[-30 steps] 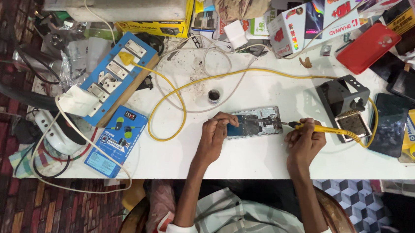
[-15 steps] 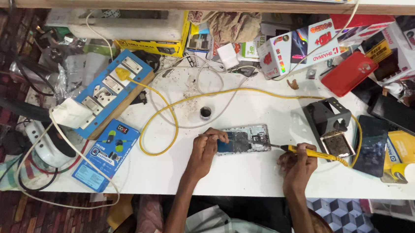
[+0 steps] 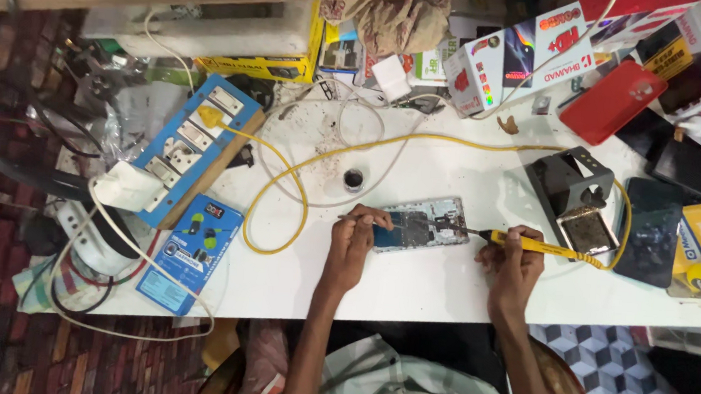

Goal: The person uses a soldering iron and tweezers to work on a small electronic circuit board placed on a white workbench. They repeatedly apply heat and manipulate components on the board while seated at a cluttered electronics repair station.

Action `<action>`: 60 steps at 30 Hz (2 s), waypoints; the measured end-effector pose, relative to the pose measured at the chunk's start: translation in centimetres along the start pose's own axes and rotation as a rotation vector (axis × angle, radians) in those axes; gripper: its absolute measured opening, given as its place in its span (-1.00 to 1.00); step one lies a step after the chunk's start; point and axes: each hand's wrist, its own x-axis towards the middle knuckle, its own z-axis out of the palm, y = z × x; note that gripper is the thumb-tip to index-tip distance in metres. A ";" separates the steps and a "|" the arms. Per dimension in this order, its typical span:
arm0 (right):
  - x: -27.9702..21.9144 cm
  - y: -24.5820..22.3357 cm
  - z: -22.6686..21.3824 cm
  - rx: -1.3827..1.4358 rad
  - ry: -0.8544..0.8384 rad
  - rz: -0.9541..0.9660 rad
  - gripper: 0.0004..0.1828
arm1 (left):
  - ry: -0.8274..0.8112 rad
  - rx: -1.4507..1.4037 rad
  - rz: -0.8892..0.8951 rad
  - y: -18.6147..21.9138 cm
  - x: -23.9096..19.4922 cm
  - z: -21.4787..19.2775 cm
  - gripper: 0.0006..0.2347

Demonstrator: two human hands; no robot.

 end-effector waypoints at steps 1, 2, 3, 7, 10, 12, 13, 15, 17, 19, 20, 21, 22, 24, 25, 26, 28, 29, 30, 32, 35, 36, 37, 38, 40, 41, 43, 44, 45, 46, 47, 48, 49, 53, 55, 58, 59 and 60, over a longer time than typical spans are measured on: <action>0.0 -0.1 0.1 0.000 -0.004 -0.006 -0.86 | -0.002 -0.004 0.004 0.0 0.1 0.0 -0.73; 0.0 -0.3 0.2 0.000 -0.008 -0.013 -0.87 | -0.006 0.012 0.015 0.1 0.2 -0.1 -0.73; -0.1 -0.4 0.2 -0.003 -0.012 -0.016 -0.88 | -0.008 0.027 0.022 0.0 0.2 -0.1 -0.74; -0.3 -0.6 0.2 0.015 0.016 -0.003 -0.92 | -0.002 0.009 0.022 -0.3 0.2 -0.3 -0.75; -0.2 -0.7 0.0 -0.015 -0.002 -0.060 -0.92 | 0.002 0.004 0.025 -0.7 0.3 -0.2 -0.74; -0.3 -0.6 0.2 -0.020 -0.010 -0.086 -0.90 | 0.003 -0.018 0.016 -0.7 0.1 -0.1 -0.74; -0.3 -0.6 0.4 -0.038 0.014 -0.072 -0.89 | 0.002 -0.024 0.013 -0.6 0.1 -0.2 -0.74; -0.3 -0.7 0.6 -0.080 0.061 -0.044 -0.86 | 0.003 0.007 0.038 -0.4 0.1 -0.3 -0.73; -0.2 -0.8 0.7 -0.012 0.050 -0.043 -0.87 | 0.002 0.014 0.043 -0.4 0.1 -0.1 -0.73; -0.2 -0.9 0.7 0.015 0.044 -0.038 -0.87 | 0.000 0.005 0.030 -0.4 0.1 -0.2 -0.73; -0.1 -1.1 0.8 0.012 0.042 -0.033 -0.87 | -0.001 0.015 0.043 -0.4 0.3 -0.1 -0.71; -0.3 -1.1 0.8 0.009 0.042 -0.023 -0.87 | 0.000 0.027 0.051 -0.4 0.2 -0.2 -0.70; -0.6 -1.3 0.7 0.002 0.040 -0.013 -0.88 | 0.000 0.039 0.059 -0.4 -0.1 -0.2 -0.69; -0.4 -1.8 1.1 0.006 0.036 -0.010 -0.88 | -0.002 0.043 0.057 -0.1 0.3 -0.2 -0.69; -0.5 -2.1 0.9 -0.009 0.038 0.036 -0.87 | -0.005 0.042 0.051 0.0 0.2 -0.2 -0.69; -0.4 -2.4 0.7 -0.024 0.040 0.082 -0.87 | -0.004 0.039 0.042 0.0 0.1 -0.2 -0.69; -0.4 -2.8 0.4 -0.061 0.020 0.113 -0.86 | -0.001 0.028 0.025 0.0 0.0 0.0 -0.69; -0.3 -3.1 0.2 -0.079 -0.003 0.093 -0.86 | -0.004 0.032 0.027 0.0 0.1 0.0 -0.69; -0.1 -3.3 0.0 -0.096 -0.026 0.073 -0.85 | -0.007 0.037 0.028 0.1 0.2 0.0 -0.68; -0.1 -3.4 -0.4 -0.126 -0.025 0.047 -0.85 | -0.007 0.045 0.033 0.2 0.1 -0.1 -0.68; -0.3 -3.0 -0.9 -0.181 -0.037 0.006 -0.84 | -0.005 0.042 0.031 0.3 0.1 0.0 -0.67; -0.4 -2.8 -1.1 -0.203 -0.042 -0.008 -0.84 | -0.004 0.031 0.013 0.3 0.1 0.0 -0.67; -0.5 -2.6 -1.4 -0.190 -0.057 -0.026 -0.85 | -0.001 0.020 -0.010 0.2 0.0 0.1 -0.67; -0.7 -2.3 -1.6 -0.177 -0.072 -0.044 -0.86 | -0.006 0.029 0.004 0.2 -0.1 0.1 -0.66; -0.4 -1.7 -1.6 -0.120 -0.108 -0.066 -0.86 | -0.009 0.051 0.039 0.4 0.0 -0.1 -0.65; -0.3 -1.5 -1.9 -0.081 -0.123 -0.066 -0.86 | -0.009 0.054 0.037 0.4 0.0 -0.1 -0.65; -0.2 -1.2 -2.3 -0.012 -0.137 -0.061 -0.85 | -0.010 0.057 0.030 0.3 0.1 -0.1 -0.66; -0.1 -1.1 -2.5 0.017 -0.134 -0.056 -0.86 | -0.010 0.056 0.031 0.3 0.1 0.0 -0.66; -0.1 -0.9 -2.5 0.050 -0.133 -0.050 -0.86 | -0.010 0.058 0.031 0.3 0.0 0.0 -0.66; -0.1 -0.9 -2.5 0.043 -0.129 -0.047 -0.86 | -0.009 0.060 0.032 0.3 0.0 0.0 -0.66; -0.1 -0.9 -2.5 0.037 -0.125 -0.044 -0.85 | -0.009 0.054 0.031 0.3 -0.1 -0.1 -0.66; -0.1 -1.0 -2.4 0.030 -0.121 -0.040 -0.85 | -0.009 0.049 0.030 0.3 -0.1 -0.1 -0.66; 0.0 -1.1 -2.2 0.030 -0.110 -0.027 -0.86 | -0.012 0.043 0.033 0.4 0.0 -0.1 -0.67; 0.0 -1.8 -1.3 -0.085 -0.064 0.012 -0.83 | -0.005 0.031 0.007 0.4 0.0 0.0 -0.67; 0.0 -2.1 -1.0 -0.136 -0.048 0.025 -0.81 | -0.003 0.036 -0.007 0.3 0.2 -0.1 -0.67; -0.1 -2.3 -0.6 -0.104 -0.047 0.039 -0.81 | -0.010 0.036 0.011 0.2 0.0 -0.1 -0.67; -0.1 -2.3 -0.5 -0.079 -0.054 0.030 -0.81 | -0.010 0.034 0.019 0.2 0.0 -0.1 -0.67; -0.1 -2.4 -0.5 -0.053 -0.061 0.020 -0.81 | -0.009 0.033 0.026 0.2 0.0 -0.1 -0.67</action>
